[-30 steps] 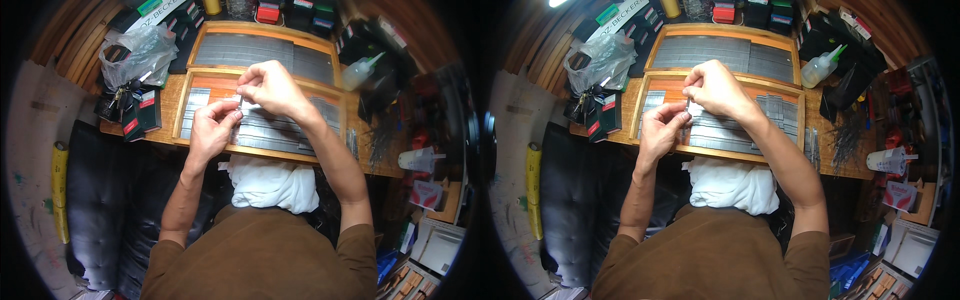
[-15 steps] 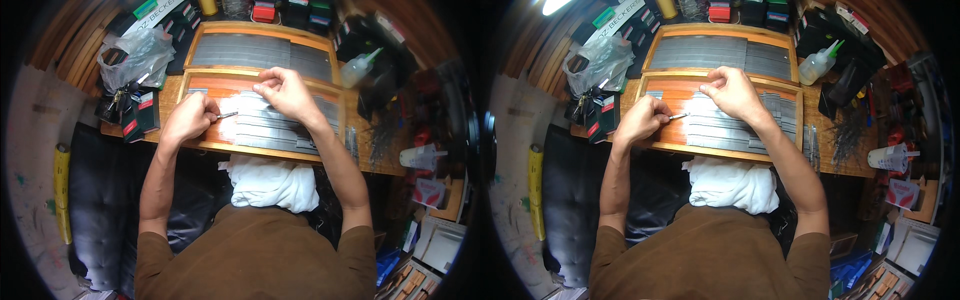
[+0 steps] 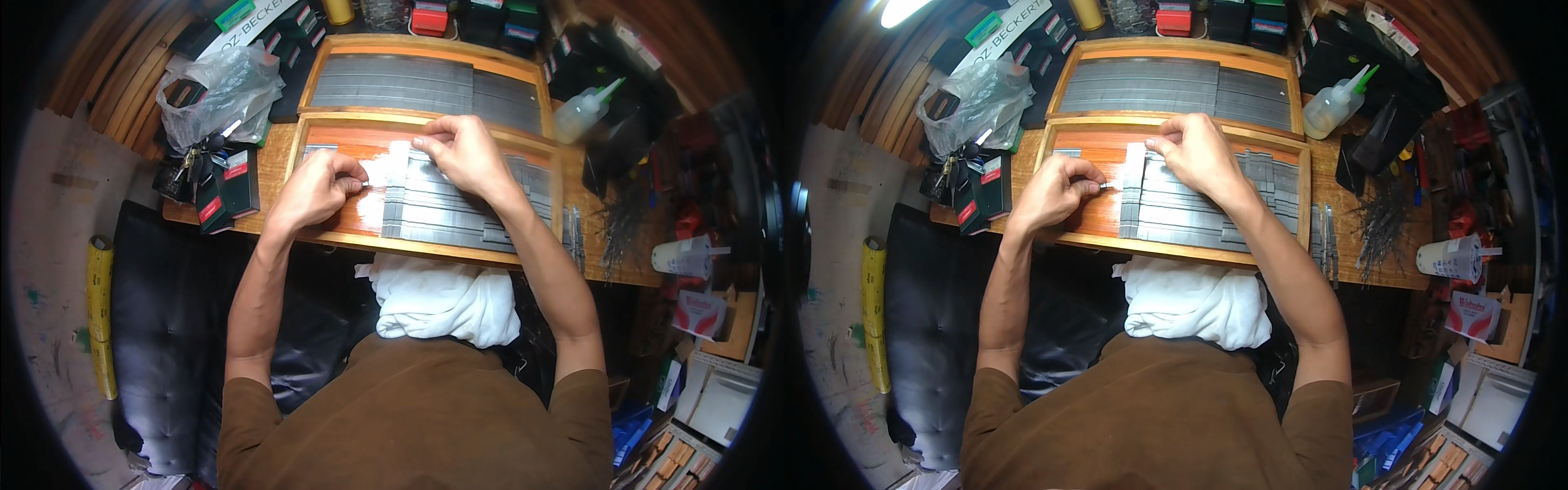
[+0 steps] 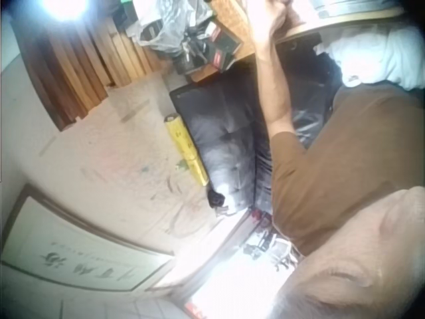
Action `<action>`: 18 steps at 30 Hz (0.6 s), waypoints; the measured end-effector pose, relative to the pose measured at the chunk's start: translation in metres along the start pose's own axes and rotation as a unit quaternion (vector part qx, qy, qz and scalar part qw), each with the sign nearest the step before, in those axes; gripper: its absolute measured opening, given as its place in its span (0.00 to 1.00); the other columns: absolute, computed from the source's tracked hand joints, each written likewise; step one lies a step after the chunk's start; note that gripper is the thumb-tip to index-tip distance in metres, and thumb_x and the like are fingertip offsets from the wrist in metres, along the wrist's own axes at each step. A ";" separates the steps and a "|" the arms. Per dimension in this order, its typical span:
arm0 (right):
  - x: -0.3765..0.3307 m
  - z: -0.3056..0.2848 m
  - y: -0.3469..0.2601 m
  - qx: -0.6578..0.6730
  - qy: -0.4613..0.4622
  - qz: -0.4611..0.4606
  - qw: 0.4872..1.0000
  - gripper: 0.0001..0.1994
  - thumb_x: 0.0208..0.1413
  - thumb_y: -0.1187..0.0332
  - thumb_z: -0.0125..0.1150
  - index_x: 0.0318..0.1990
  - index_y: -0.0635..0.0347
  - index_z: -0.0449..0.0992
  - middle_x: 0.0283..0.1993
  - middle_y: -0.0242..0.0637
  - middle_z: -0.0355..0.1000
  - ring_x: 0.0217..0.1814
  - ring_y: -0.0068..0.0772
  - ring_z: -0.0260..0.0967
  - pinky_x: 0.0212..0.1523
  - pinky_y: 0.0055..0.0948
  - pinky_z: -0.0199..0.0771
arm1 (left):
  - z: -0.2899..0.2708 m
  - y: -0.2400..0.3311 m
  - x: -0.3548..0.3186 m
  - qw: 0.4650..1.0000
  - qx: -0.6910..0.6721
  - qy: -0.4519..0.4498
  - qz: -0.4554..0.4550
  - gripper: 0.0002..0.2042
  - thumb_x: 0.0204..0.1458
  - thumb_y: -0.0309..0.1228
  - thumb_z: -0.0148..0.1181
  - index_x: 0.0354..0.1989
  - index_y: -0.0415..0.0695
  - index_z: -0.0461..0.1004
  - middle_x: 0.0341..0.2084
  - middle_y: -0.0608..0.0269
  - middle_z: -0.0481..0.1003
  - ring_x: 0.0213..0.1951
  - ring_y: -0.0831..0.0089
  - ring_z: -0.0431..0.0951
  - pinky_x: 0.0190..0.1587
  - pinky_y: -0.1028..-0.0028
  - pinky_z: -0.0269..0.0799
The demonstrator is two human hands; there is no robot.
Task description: The person assembles small metal strips by hand, aligning and interlocking them into a longer chain. They repeatedly pick up individual strips, connect them, and place the assembled piece on a wooden tray. The workspace includes a tray with many similar metal parts and various tools.
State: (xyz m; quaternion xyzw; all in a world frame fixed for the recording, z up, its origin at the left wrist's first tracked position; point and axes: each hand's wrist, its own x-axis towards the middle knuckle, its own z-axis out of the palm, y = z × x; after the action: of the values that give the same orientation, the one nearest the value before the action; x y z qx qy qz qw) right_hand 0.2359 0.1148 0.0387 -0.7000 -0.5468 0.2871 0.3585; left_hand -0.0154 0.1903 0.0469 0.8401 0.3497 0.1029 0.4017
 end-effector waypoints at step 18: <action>-0.032 -0.027 -0.043 0.285 -0.113 0.030 0.951 0.13 0.61 0.71 0.74 0.49 0.71 0.85 0.41 0.44 0.85 0.37 0.24 0.82 0.36 0.22 0.85 | 0.031 0.038 -0.057 0.898 -0.417 0.121 -0.074 0.07 0.68 0.25 0.60 0.48 0.33 0.79 0.34 0.59 0.83 0.32 0.75 0.83 0.38 0.74 0.84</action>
State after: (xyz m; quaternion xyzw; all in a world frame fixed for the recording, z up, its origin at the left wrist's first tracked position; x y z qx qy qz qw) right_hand 0.2253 0.0848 0.0900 -0.5480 -0.4580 0.5188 0.4699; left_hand -0.0241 0.1169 0.0610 0.5483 0.3814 0.3100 0.6766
